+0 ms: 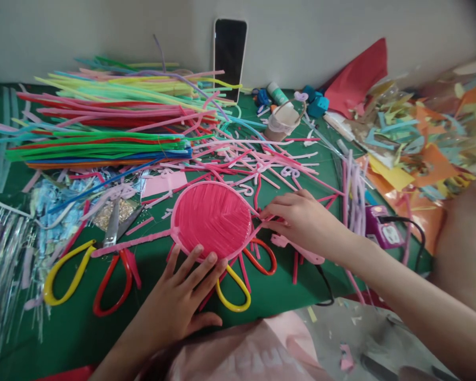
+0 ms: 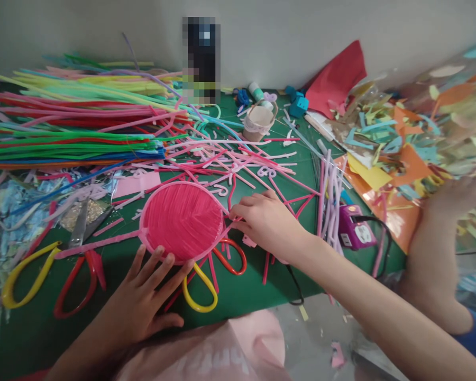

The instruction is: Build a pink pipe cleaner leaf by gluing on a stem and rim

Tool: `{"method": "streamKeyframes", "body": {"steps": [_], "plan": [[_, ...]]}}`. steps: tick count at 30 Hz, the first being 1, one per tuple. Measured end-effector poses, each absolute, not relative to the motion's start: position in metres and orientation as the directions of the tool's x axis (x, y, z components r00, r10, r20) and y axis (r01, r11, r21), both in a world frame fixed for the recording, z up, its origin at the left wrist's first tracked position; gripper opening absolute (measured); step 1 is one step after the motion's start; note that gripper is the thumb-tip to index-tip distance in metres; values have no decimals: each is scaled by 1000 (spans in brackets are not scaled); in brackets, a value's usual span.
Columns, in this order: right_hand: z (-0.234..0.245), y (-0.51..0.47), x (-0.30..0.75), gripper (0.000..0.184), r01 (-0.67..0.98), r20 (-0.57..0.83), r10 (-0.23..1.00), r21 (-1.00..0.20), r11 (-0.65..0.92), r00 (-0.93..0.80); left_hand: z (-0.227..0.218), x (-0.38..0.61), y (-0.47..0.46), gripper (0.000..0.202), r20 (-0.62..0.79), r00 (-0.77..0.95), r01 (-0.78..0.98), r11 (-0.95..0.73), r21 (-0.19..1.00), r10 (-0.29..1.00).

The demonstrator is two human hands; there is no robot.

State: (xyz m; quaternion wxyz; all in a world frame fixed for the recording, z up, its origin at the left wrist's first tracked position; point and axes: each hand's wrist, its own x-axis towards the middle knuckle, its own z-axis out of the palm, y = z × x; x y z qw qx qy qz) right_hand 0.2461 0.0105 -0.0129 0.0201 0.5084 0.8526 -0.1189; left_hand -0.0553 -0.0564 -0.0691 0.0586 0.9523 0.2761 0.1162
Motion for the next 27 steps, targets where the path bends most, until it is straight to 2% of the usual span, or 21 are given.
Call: {"method": "streamKeyframes", "body": {"steps": [4, 8, 12, 15, 20, 23, 27], "plan": [[-12, 13, 244, 9, 870, -171, 858, -193, 453, -485, -59, -44, -50, 69, 215, 797, 523, -823, 222, 565], [-11, 15, 242, 11, 878, -181, 862, -170, 447, -474, -54, -29, -39, 63, 222, 812, 499, -840, 216, 539], [-11, 19, 240, 11, 851, -165, 839, -203, 485, -518, -54, -24, -34, 62, 235, 819, 478, -849, 223, 523], [-12, 22, 239, 10, 831, -150, 824, -216, 512, -547, -54, -29, -36, 47, 319, 792, 460, -853, 249, 520], [-12, 22, 239, 11, 827, -161, 816, -212, 521, -555, -51, -44, -39, 54, 504, 625, 497, -802, 332, 596], [-13, 23, 240, 11, 823, -167, 810, -213, 527, -562, -46, -46, -35, 49, 557, 526, 584, -749, 312, 642], [-13, 24, 239, 8, 813, -155, 804, -229, 536, -574, -42, -39, -33, 37, 567, 514, 602, -742, 296, 644]]}}
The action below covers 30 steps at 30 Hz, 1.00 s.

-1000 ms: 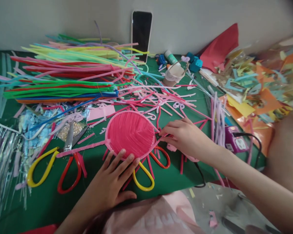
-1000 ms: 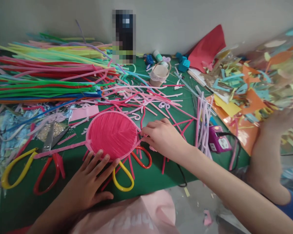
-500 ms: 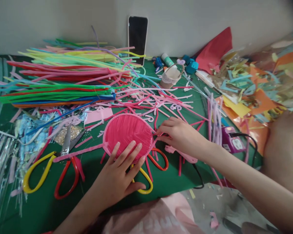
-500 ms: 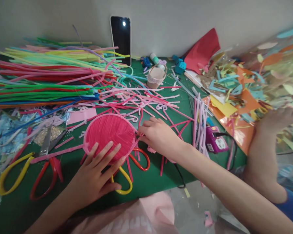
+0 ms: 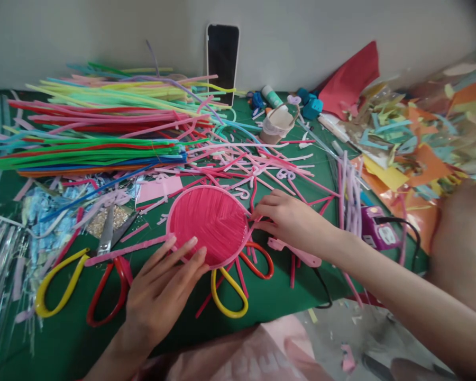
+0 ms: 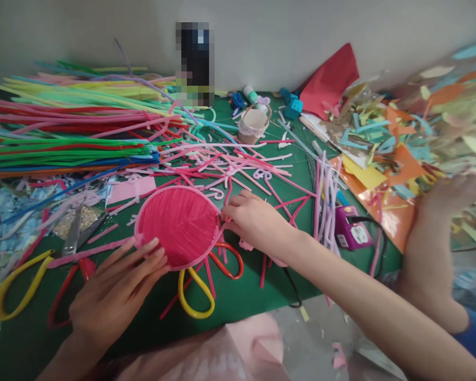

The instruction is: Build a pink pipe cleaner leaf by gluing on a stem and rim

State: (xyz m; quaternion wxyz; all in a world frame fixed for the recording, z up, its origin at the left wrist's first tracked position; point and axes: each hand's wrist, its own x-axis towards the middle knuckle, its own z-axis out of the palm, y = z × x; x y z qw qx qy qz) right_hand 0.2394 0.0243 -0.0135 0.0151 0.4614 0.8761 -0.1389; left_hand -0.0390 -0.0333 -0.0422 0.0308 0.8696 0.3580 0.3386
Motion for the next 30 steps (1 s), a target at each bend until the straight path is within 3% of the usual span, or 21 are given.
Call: {"method": "streamKeyframes", "body": {"steps": [4, 11, 14, 30], "plan": [[-13, 27, 238, 8, 810, -149, 807, -263, 525, -571, -48, -30, -41, 31, 486, 561, 585, -736, 340, 670], [-12, 33, 236, 11, 805, -183, 797, -298, 512, -575, -63, -27, -45, 47, 327, 707, 574, -779, 252, 627], [-13, 36, 235, 13, 805, -191, 794, -297, 514, -577, -64, -28, -44, 50, 282, 711, 583, -765, 274, 644], [-5, 51, 224, 16, 812, -286, 766, -307, 496, -576, -67, -27, -46, 51, 291, 717, 569, -773, 281, 634]]}}
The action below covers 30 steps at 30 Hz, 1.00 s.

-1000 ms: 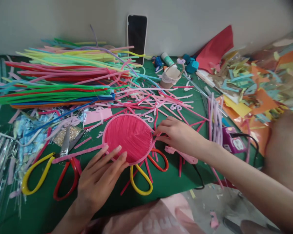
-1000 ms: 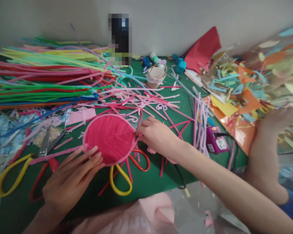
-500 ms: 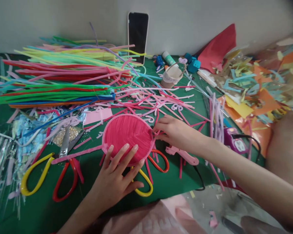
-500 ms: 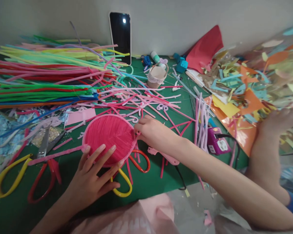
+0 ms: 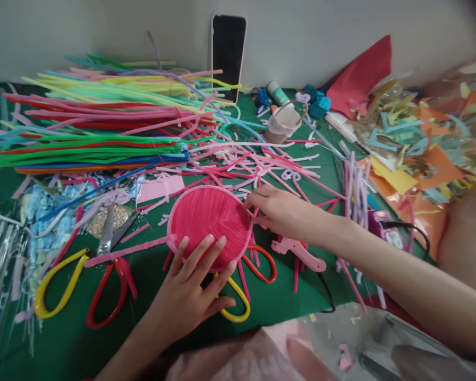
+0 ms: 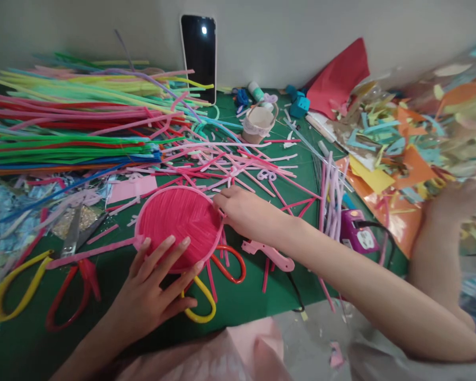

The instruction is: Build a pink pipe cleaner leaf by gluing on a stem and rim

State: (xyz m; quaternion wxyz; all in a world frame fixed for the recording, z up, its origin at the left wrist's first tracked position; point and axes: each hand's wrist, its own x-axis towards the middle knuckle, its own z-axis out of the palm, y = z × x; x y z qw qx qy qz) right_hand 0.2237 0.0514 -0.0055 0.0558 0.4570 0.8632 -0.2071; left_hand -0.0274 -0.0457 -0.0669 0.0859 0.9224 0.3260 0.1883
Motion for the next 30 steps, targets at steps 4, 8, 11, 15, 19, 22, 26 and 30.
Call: {"method": "streamKeyframes", "body": {"steps": [4, 8, 11, 15, 19, 22, 26, 30], "plan": [[-6, 53, 221, 17, 814, -301, 760, -302, 496, -576, -58, -29, -40, 51, 296, 714, 545, -769, 335, 635], [-8, 54, 221, 23, 797, -283, 748, -296, 527, -600, -37, -32, -14, 39, 342, 691, 558, -771, 307, 636], [-11, 54, 221, 27, 781, -244, 746, -287, 554, -619, -28, -33, 7, 38, 421, 647, 585, -768, 261, 636], [-15, 53, 222, 32, 766, -189, 751, -298, 570, -632, -30, -36, 17, 42, 499, 590, 609, -756, 241, 634], [-15, 52, 221, 34, 771, -181, 763, -320, 551, -621, -34, -49, 9, 38, 525, 468, 695, -663, 279, 711], [-14, 52, 220, 35, 780, -197, 774, -350, 518, -602, -35, -64, -5, 27, 477, 343, 807, -514, 291, 809], [-16, 52, 221, 37, 768, -179, 779, -397, 502, -601, -38, -78, -27, 19, 372, 174, 893, -306, 330, 912], [-19, 41, 224, 38, 793, -52, 837, -358, 493, -544, -47, -78, -44, 20, 303, 139, 888, -254, 384, 943]]}}
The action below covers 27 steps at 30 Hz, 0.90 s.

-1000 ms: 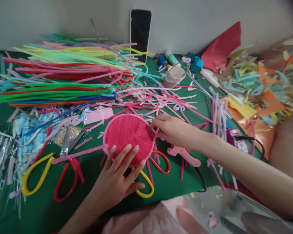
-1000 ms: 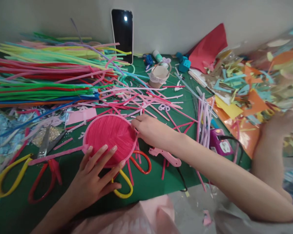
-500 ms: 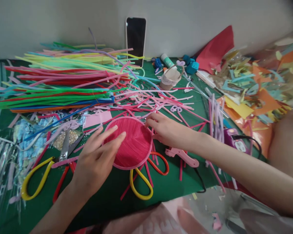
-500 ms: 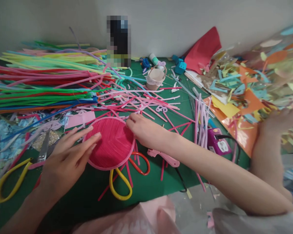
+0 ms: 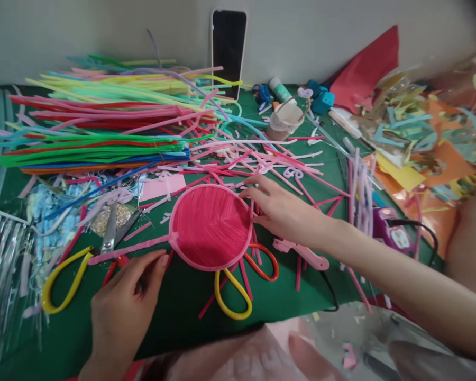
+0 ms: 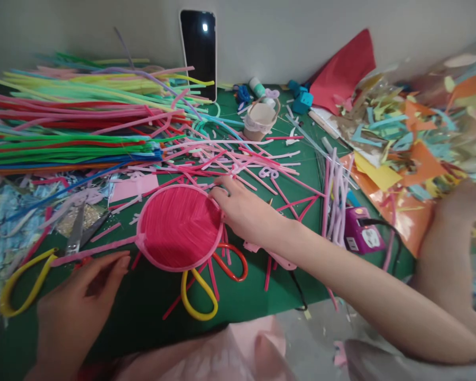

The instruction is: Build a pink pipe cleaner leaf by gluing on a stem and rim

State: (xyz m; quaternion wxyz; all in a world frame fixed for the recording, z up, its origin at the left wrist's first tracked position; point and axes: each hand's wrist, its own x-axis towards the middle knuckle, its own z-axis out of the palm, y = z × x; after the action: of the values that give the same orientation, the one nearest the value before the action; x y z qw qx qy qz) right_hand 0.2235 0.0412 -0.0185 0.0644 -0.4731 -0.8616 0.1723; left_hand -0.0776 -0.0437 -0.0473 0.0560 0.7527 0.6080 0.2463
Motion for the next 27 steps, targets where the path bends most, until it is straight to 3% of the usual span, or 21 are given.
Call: {"method": "streamKeyframes", "body": {"steps": [4, 8, 12, 16, 18, 21, 24, 27], "plan": [[-18, 12, 224, 37, 904, 63, 948, -289, 315, -311, -51, -70, -51, 18, 274, 93, 887, -205, 414, 957], [-21, -20, 214, 9, 886, 42, 996, -456, 89, -78, -49, -70, -45, 15, 363, 95, 915, -225, 335, 927], [-30, -35, 196, 8, 785, -58, 989, -602, -143, 136, -50, -85, -20, 27, 386, 266, 918, -355, 178, 883], [-37, -37, 187, 18, 658, -180, 960, -700, -278, 215, -59, -104, 6, 47, 207, 502, 848, -525, 69, 840], [-41, -37, 185, 18, 611, -212, 953, -732, -302, 217, -62, -107, 13, 51, 116, 529, 831, -540, 131, 841], [-47, -38, 184, 21, 506, -240, 940, -795, -334, 243, -59, -104, 13, 47, 62, 490, 804, -479, 353, 869], [-46, -35, 180, 33, 295, -240, 922, -897, -331, 304, -52, -97, 4, 41, 60, 320, 789, -301, 535, 946], [-35, -25, 176, 38, 97, -172, 917, -971, -220, 360, -48, -92, -8, 38, 27, 169, 745, -146, 651, 985]]}}
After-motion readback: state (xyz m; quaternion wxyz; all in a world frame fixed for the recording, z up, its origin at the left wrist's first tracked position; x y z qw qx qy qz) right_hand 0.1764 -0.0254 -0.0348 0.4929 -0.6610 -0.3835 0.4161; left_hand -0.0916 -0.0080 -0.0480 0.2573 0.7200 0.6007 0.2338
